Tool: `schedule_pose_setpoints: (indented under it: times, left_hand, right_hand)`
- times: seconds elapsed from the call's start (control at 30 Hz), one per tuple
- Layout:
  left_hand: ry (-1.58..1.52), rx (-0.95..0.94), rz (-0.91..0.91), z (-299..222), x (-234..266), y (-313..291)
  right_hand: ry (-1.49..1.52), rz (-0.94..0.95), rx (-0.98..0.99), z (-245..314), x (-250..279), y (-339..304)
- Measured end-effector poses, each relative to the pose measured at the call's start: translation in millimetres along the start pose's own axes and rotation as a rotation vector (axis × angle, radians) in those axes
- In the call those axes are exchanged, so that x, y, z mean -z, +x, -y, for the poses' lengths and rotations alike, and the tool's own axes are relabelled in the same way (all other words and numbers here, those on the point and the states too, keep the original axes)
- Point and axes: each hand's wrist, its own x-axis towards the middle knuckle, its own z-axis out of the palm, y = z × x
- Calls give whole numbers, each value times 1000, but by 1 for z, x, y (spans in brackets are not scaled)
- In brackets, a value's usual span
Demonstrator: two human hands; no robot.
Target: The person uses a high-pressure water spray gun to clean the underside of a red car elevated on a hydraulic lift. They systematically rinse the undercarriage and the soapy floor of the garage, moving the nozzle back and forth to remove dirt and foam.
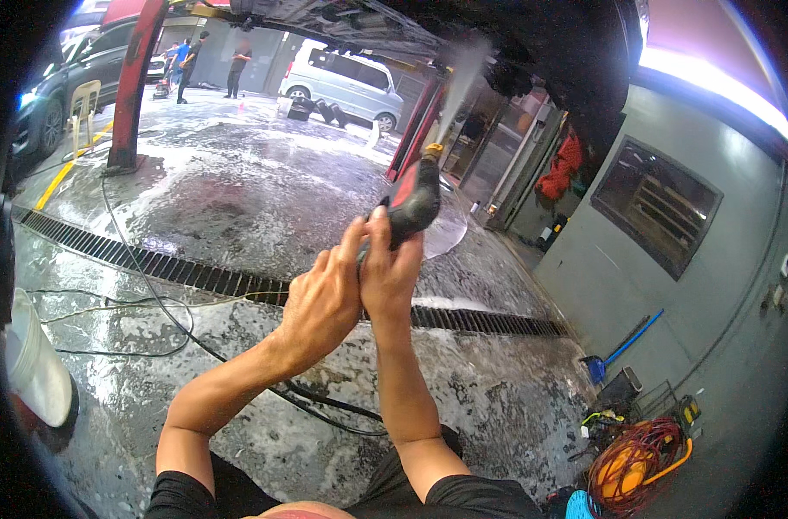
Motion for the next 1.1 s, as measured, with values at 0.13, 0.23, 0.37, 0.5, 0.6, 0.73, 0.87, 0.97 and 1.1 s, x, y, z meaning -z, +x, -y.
schedule_pose_setpoints:
  times: [0.13, 0.23, 0.37, 0.5, 0.6, 0.73, 0.87, 0.97, 1.1]
  left_hand:
    - [-107, -163, 46, -1, -23, -7]
    - [-157, -146, 81, -5, -27, -10]
    - [-196, -126, 230, -2, -37, -18]
    - [-205, -143, 330, 2, -35, -20]
    - [-195, -182, 329, 7, -32, -17]
    - [-183, -167, 311, 18, -20, -14]
    - [-246, -149, 402, 18, -6, -7]
    - [-334, -196, 404, 18, 4, -5]
    - [-311, -186, 400, 28, 17, -1]
  right_hand:
    - [128, -213, -128, -18, 31, 26]
    - [221, -226, -149, -18, 62, 42]
    - [226, -288, -127, -19, 95, 48]
    - [237, -233, -121, -15, 94, 41]
    - [195, -202, -99, -2, 97, 37]
    - [64, -442, -61, 18, 111, 31]
    - [134, -404, 15, 62, 105, 14]
    - [118, -351, 56, 89, 65, -4]
    - [97, -126, 42, 99, 31, -21]
